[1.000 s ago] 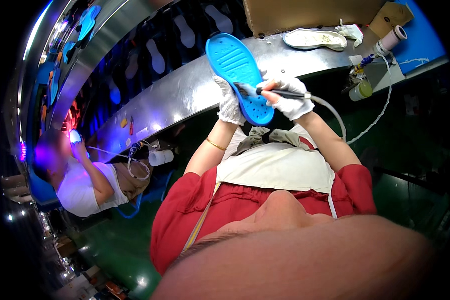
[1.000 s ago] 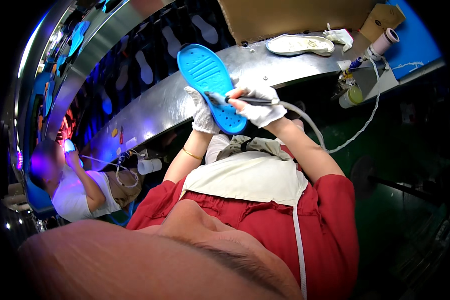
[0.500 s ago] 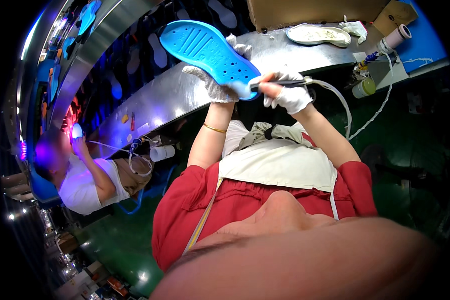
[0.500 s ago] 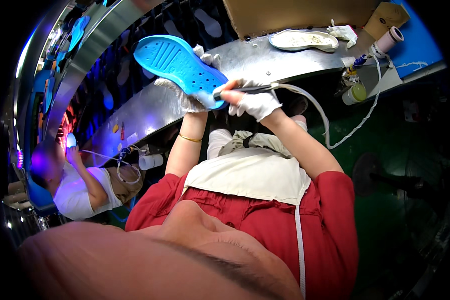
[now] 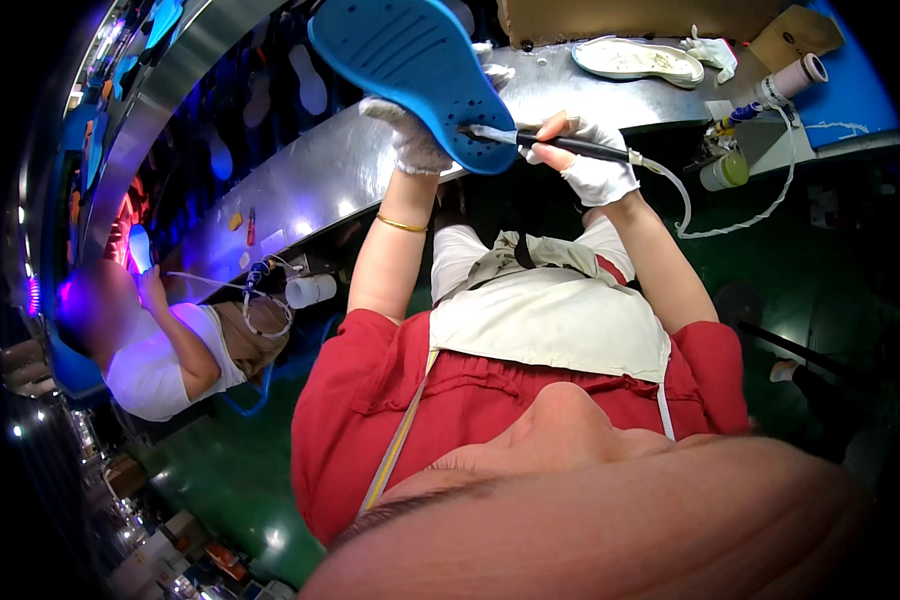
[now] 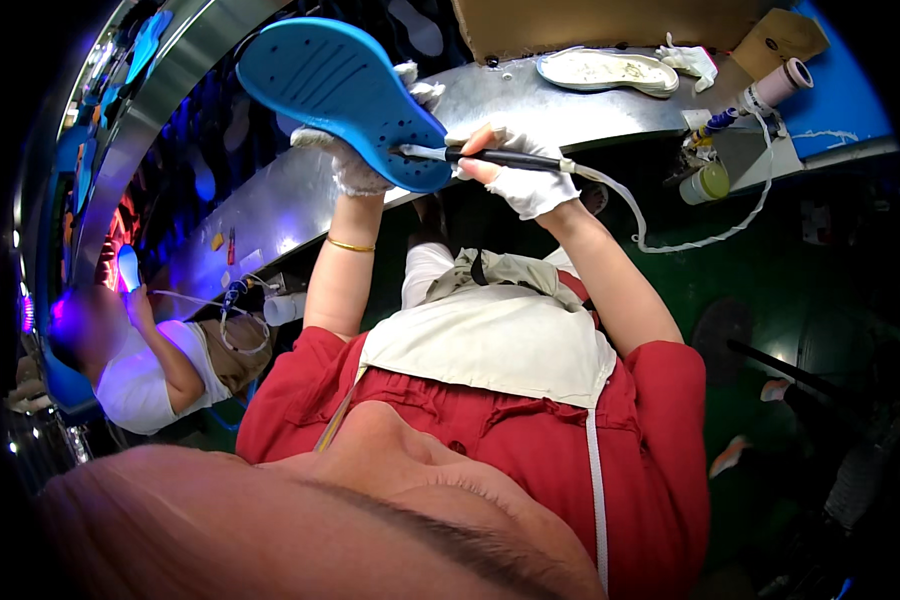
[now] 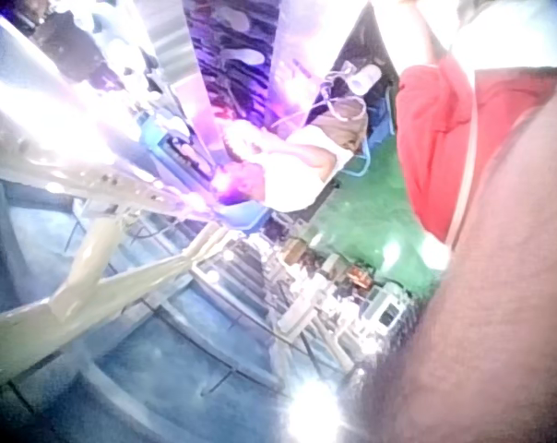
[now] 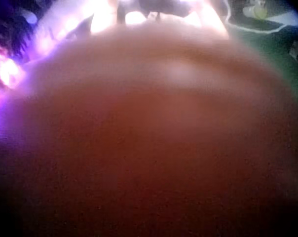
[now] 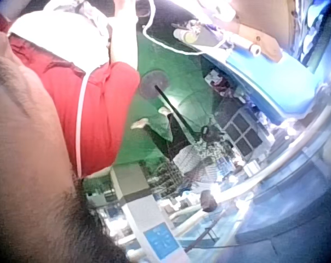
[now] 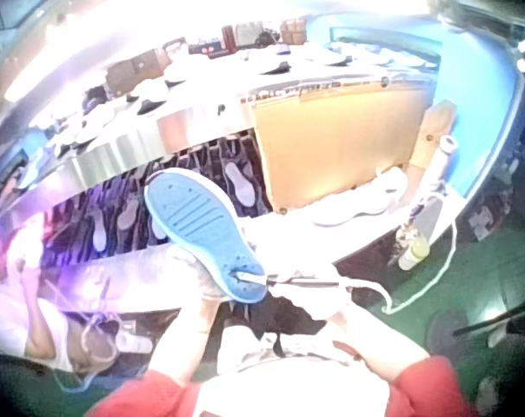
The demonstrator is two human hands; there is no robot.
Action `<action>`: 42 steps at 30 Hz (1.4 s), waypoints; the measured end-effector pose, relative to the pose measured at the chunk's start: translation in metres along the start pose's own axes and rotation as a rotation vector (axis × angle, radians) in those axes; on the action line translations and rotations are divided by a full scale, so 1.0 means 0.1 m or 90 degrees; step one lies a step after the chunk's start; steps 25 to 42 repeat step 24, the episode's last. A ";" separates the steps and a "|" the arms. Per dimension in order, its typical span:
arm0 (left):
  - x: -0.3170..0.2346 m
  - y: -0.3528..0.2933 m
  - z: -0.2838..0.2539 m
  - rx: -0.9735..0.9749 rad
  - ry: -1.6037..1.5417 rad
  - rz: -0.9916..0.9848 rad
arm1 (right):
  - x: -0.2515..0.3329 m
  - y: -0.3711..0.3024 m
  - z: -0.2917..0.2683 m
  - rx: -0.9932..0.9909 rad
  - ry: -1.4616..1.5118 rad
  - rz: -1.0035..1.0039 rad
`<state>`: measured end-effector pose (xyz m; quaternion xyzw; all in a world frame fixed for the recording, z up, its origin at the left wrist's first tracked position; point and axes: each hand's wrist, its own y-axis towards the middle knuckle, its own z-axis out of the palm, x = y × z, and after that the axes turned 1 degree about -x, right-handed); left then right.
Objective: The person applies adhesive to the edges and center of a blue shoe insole using a brush-like tool and then places it onto a conveyor belt.
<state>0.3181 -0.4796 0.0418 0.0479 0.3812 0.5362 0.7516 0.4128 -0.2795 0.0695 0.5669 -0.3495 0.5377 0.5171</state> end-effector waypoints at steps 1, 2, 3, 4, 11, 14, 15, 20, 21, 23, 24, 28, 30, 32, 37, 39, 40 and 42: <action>-0.01 -0.01 0.00 -0.050 0.053 -0.020 | 0.01 0.00 -0.02 0.025 -0.076 -0.005; -0.01 -0.02 -0.01 -0.028 0.070 -0.060 | 0.02 0.01 -0.02 0.033 -0.145 -0.041; -0.02 -0.01 -0.02 -0.029 0.118 -0.066 | 0.04 0.02 -0.03 0.054 -0.168 -0.009; -0.03 0.01 -0.04 -0.031 0.150 -0.075 | 0.05 0.05 -0.04 0.082 -0.177 0.011; -0.16 0.10 0.02 -0.055 0.320 -0.206 | 0.11 0.29 -0.29 0.222 -0.047 0.179; -0.19 0.17 0.09 -0.077 0.361 -0.272 | 0.05 0.27 -0.19 0.170 0.003 0.079; -0.19 0.19 0.12 -0.157 0.383 -0.281 | 0.02 0.27 -0.13 0.166 -0.084 0.072; -0.22 0.30 0.18 -0.217 0.546 -0.381 | 0.10 0.30 -0.12 0.192 -0.192 0.125; -0.20 0.28 0.20 -0.250 0.524 -0.380 | 0.15 0.33 -0.14 0.203 -0.185 0.169; -0.19 0.28 0.23 -0.271 0.556 -0.379 | 0.19 0.35 -0.12 0.159 -0.088 0.116; -0.19 0.30 0.24 -0.265 0.558 -0.377 | 0.21 0.35 -0.12 0.154 -0.094 0.118; -0.19 0.30 0.24 -0.265 0.558 -0.377 | 0.21 0.35 -0.12 0.154 -0.094 0.118; -0.19 0.30 0.24 -0.265 0.558 -0.377 | 0.21 0.35 -0.12 0.154 -0.094 0.118; -0.19 0.30 0.24 -0.265 0.558 -0.377 | 0.21 0.35 -0.12 0.154 -0.094 0.118; -0.19 0.30 0.24 -0.265 0.558 -0.377 | 0.21 0.35 -0.12 0.154 -0.094 0.118; -0.19 0.30 0.24 -0.265 0.558 -0.377 | 0.21 0.35 -0.12 0.154 -0.094 0.118; -0.19 0.30 0.24 -0.265 0.558 -0.377 | 0.21 0.35 -0.12 0.154 -0.094 0.118; -0.19 0.30 0.24 -0.265 0.558 -0.377 | 0.21 0.35 -0.12 0.154 -0.094 0.118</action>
